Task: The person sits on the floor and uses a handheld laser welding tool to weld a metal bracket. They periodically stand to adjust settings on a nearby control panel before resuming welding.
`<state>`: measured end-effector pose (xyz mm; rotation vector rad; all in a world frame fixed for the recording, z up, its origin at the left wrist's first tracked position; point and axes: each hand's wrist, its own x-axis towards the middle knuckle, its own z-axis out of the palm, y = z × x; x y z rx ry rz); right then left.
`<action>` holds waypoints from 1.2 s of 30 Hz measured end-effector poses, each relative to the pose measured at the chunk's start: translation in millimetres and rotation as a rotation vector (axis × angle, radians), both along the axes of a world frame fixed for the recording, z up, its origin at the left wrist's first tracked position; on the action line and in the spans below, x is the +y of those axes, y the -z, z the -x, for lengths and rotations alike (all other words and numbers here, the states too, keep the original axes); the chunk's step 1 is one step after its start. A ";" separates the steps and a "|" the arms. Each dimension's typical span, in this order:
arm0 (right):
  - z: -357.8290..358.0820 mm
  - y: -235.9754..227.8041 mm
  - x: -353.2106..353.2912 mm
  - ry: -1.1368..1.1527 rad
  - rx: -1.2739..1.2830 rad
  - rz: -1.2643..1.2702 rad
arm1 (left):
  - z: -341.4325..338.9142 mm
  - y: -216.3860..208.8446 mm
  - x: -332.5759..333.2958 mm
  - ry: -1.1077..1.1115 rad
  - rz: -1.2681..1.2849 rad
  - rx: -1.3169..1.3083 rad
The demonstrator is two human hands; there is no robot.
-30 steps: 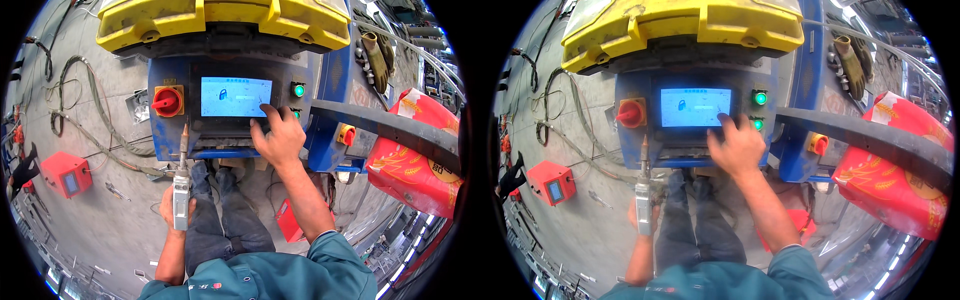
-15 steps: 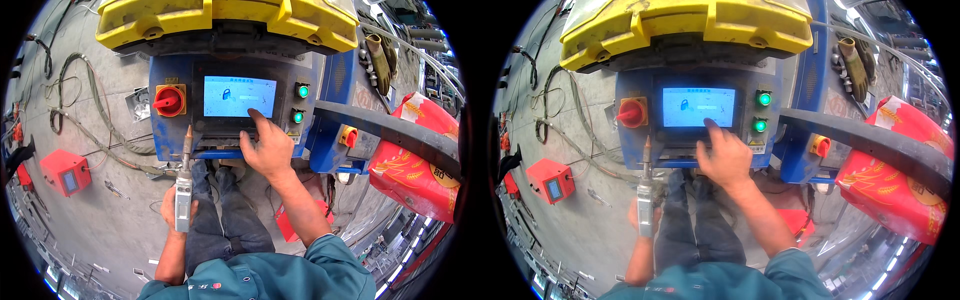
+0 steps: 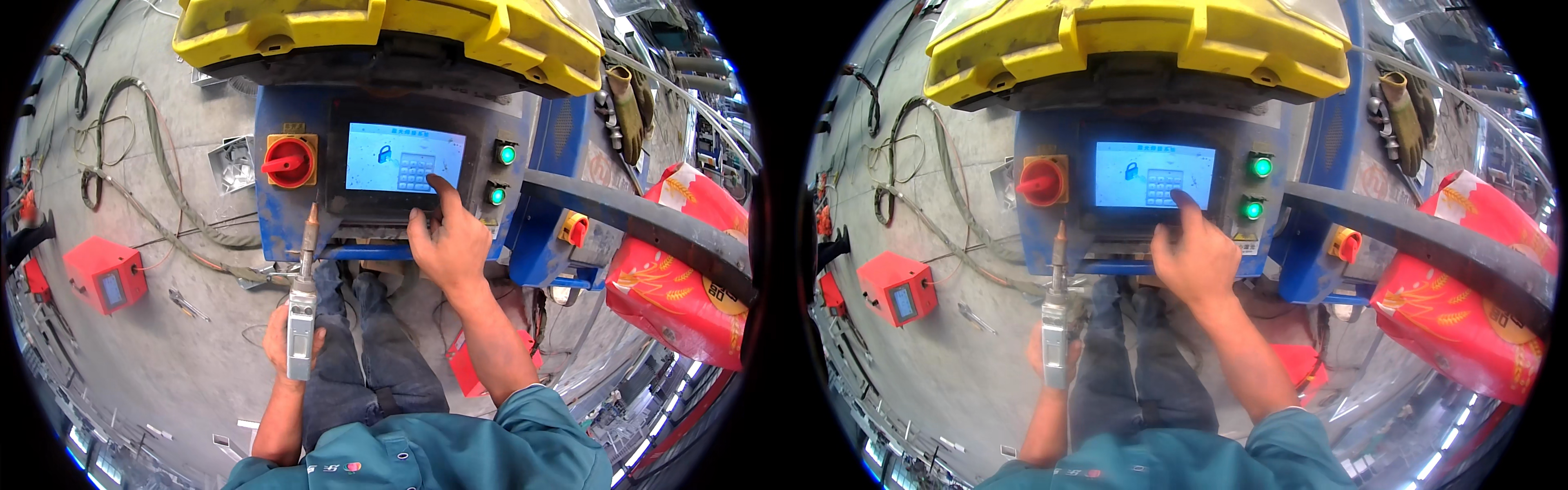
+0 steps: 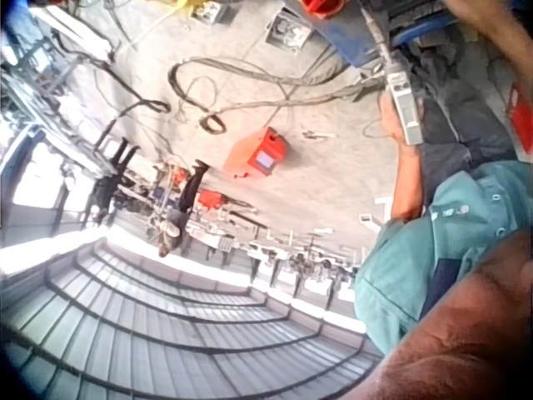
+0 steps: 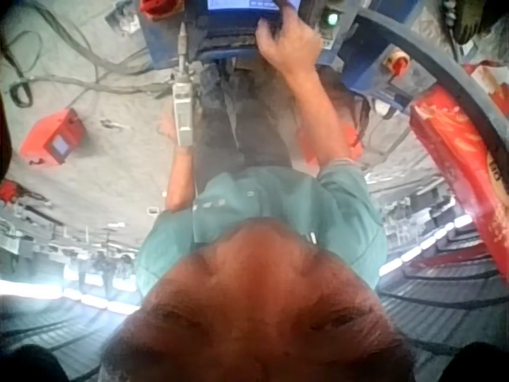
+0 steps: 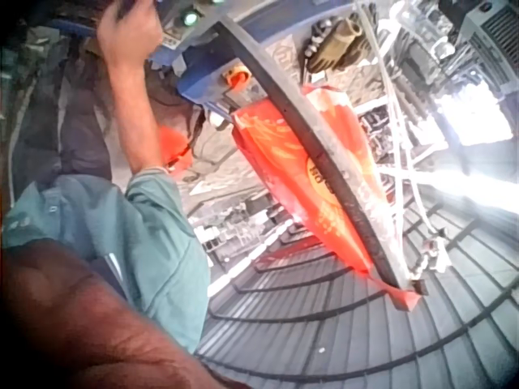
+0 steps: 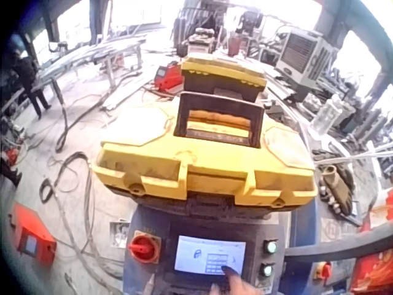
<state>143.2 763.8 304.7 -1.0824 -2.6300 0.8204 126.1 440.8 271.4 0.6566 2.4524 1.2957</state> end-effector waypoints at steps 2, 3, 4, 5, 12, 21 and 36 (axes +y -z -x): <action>-3.4 0.6 -4.2 -0.018 -0.004 0.014 | -1.0 5.3 -5.3 0.002 0.003 0.009; -4.1 1.2 -6.8 -0.034 -0.002 0.017 | -1.1 5.6 -6.0 0.005 0.011 0.008; -4.0 2.1 -8.8 -0.051 0.000 0.020 | -0.9 5.5 -6.3 0.008 0.020 0.007; -3.5 2.8 -10.0 -0.062 -0.014 0.017 | -0.4 5.2 -6.3 0.012 0.028 0.006; 4.6 4.0 -10.9 -0.115 -0.104 0.022 | 7.4 -2.8 4.0 0.057 0.006 0.043; -0.2 7.8 -8.9 -0.040 -0.030 -0.004 | 6.8 -3.0 4.0 0.055 0.013 0.036; -3.3 4.4 -9.5 0.025 0.083 0.006 | 9.3 -4.7 4.3 0.072 0.007 0.026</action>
